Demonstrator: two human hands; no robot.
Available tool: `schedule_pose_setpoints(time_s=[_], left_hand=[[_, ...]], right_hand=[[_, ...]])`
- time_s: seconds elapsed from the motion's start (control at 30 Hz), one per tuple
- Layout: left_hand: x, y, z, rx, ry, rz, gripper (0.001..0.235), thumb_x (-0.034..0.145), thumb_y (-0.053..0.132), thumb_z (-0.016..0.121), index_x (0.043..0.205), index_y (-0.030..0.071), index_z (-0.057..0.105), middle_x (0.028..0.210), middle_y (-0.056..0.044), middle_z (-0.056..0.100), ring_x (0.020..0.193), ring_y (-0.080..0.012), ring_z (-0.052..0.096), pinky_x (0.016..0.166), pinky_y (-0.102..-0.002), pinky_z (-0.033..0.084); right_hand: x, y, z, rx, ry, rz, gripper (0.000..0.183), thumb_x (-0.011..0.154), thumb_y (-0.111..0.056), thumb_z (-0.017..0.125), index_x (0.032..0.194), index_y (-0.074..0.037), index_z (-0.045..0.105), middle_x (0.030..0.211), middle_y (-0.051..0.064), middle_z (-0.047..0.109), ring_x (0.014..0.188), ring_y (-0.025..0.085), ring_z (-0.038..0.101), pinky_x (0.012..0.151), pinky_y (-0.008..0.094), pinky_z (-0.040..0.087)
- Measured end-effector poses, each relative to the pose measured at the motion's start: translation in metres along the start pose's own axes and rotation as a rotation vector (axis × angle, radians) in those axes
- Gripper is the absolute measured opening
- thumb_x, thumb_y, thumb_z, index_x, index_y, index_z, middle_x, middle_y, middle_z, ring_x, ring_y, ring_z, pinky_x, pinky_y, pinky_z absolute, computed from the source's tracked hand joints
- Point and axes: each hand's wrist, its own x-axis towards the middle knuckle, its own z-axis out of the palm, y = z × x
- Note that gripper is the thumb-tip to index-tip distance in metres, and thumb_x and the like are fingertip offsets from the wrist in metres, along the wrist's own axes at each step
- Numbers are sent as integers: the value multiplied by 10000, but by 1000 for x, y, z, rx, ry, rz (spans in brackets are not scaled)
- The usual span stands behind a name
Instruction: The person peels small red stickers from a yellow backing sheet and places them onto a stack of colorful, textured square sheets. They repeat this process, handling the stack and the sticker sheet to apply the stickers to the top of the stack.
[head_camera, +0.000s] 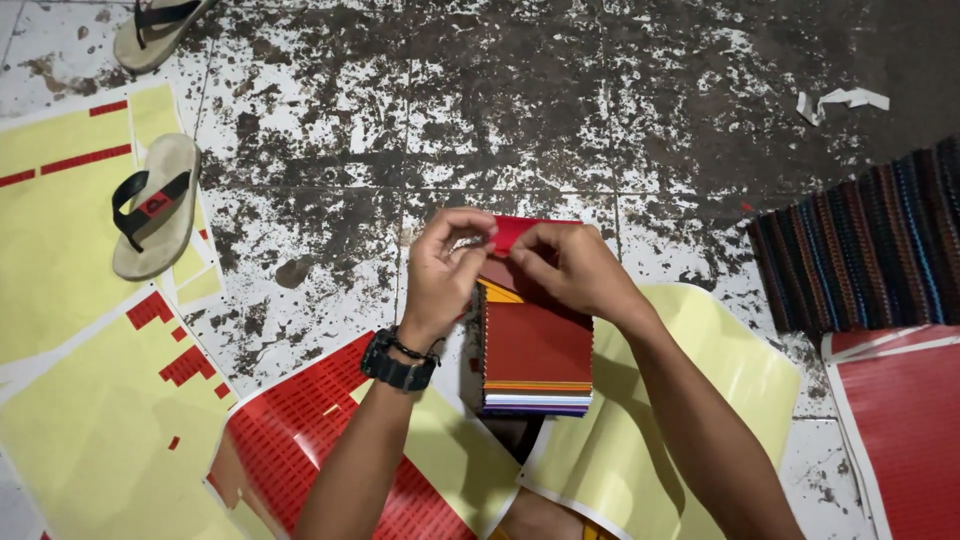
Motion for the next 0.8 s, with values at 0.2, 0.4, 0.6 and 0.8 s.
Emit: schedule_pose_setpoints(time_s=[0.2, 0.4, 0.6, 0.8], left_hand=[[10, -16, -22, 702, -1, 205, 265, 928, -27, 532, 1040, 108, 730, 1014, -54, 660, 1040, -251, 649, 917, -402, 517], [9, -36, -27, 1005, -56, 342, 249, 935, 32, 587, 1026, 181, 763, 1029, -6, 628, 888, -176, 590, 746, -316, 513], [13, -38, -21, 1315, -150, 455, 281, 996, 113, 587, 1118, 297, 759, 1035, 17, 590, 884, -169, 561, 730, -330, 519], [12, -45, -18, 1415, -126, 490, 337, 1010, 170, 542, 1203, 382, 719, 1010, 37, 544, 862, -184, 544, 692, -360, 524]], right_hand=[[18, 19, 3, -48, 89, 51, 152, 924, -139, 696, 1009, -61, 796, 795, 155, 773, 769, 335, 759, 681, 413, 595], [32, 39, 15, -111, 91, 30, 142, 930, -155, 705, 1000, -72, 798, 807, 154, 773, 806, 363, 757, 698, 438, 596], [32, 42, 24, -251, 75, 73, 175, 929, -200, 682, 1019, -84, 776, 861, 149, 769, 858, 384, 744, 726, 482, 596], [30, 61, 30, -545, 150, 23, 328, 888, -230, 745, 1176, -75, 730, 1031, 171, 711, 933, 394, 714, 748, 506, 598]])
